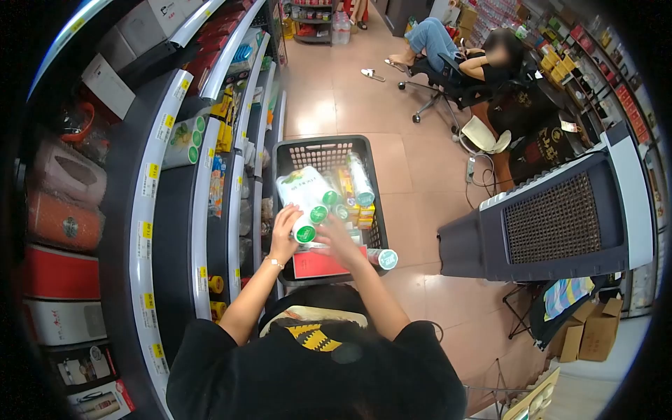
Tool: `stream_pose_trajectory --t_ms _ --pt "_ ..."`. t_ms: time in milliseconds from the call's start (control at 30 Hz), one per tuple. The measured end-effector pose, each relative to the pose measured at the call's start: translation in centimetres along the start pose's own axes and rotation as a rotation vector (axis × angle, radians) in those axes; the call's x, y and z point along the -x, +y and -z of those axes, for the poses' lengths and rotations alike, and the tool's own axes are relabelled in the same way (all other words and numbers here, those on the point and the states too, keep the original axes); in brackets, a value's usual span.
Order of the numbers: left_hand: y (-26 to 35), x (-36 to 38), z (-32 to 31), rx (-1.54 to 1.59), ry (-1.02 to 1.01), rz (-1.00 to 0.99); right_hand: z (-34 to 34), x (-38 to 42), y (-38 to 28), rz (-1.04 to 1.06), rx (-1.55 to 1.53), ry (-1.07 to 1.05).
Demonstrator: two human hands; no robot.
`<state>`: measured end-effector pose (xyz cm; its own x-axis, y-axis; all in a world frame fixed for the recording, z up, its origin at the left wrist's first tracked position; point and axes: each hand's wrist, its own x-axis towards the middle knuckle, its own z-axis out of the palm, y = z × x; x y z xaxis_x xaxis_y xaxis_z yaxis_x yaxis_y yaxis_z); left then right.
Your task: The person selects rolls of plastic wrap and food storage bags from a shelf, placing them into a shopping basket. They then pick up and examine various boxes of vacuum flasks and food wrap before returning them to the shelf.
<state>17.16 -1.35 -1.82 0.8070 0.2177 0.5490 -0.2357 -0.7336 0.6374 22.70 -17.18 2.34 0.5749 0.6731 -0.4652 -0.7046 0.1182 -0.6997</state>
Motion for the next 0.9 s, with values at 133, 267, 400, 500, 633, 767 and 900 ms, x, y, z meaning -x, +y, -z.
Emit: stream_pose_trajectory --t_ms 133,267,400,500,633,767,900 --pt "-2.1 1.6 -1.9 0.042 -0.071 -0.033 1.1 -2.2 2.3 -0.091 -0.087 -0.038" --pt "-4.0 2.4 -2.1 -0.028 -0.106 -0.011 1.4 -4.5 3.8 -0.149 -0.112 -0.005" --pt "-3.6 2.7 -1.4 -0.060 -0.224 0.224 1.0 -6.8 4.2 -0.161 -0.034 0.101" --pt "-4.0 3.7 -1.3 -0.051 -0.289 0.308 1.2 -9.6 5.5 -0.241 0.142 0.176" --pt "-5.2 5.3 -1.0 -0.018 -0.320 0.393 1.6 -12.1 7.5 -0.244 0.232 0.106" --pt "-5.3 6.2 0.2 0.006 -0.247 0.441 1.3 -12.9 8.9 -0.137 0.039 0.055" --pt "-4.7 6.8 1.4 0.138 -0.200 0.569 0.2 -13.5 9.5 -0.028 -0.044 0.141"
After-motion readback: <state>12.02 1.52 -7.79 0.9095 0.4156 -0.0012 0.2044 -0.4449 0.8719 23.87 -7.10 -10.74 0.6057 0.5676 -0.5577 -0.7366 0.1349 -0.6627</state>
